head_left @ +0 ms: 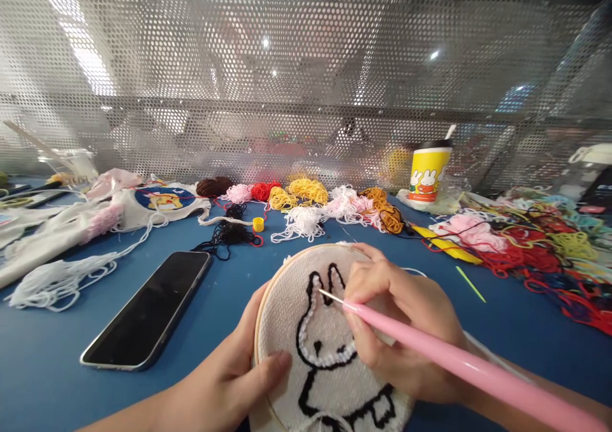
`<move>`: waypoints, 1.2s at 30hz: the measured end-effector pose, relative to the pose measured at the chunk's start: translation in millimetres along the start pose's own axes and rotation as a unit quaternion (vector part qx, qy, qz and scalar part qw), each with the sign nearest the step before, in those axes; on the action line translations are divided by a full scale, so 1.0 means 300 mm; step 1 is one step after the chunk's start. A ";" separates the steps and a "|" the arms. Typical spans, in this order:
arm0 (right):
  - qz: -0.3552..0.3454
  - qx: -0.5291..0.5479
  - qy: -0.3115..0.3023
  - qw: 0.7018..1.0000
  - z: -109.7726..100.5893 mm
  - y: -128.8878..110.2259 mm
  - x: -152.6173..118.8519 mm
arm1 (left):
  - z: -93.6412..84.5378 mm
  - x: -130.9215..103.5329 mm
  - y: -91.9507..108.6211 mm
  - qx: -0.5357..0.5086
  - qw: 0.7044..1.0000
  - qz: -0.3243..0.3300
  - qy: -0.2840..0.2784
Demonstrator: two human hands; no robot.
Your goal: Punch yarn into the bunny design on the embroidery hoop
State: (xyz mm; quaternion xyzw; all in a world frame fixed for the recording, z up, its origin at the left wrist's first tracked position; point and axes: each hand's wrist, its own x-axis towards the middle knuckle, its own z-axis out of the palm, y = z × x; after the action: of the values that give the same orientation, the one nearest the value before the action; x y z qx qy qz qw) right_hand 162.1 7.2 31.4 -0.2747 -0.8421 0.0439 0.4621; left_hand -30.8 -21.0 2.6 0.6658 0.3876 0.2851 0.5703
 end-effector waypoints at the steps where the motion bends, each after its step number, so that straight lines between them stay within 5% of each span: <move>1: -0.002 -0.001 -0.002 1.000 0.000 0.001 -0.001 | -0.001 -0.001 -0.002 -0.002 1.000 -0.007 -0.006; 26: 0.015 -0.063 -0.032 0.997 -0.012 -0.045 0.008 | 0.010 -0.011 0.020 0.028 1.000 -0.013 0.003; 36: -0.029 -0.139 -0.120 0.983 -0.033 -0.071 0.003 | 0.020 -0.021 0.039 0.081 0.996 0.003 0.029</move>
State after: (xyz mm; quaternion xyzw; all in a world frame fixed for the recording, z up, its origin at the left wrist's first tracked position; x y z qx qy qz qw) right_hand 160.7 -12.2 44.9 -0.3045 -0.8968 -0.0541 0.3163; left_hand -26.9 -30.1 13.3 0.7025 0.4238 0.2733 0.5022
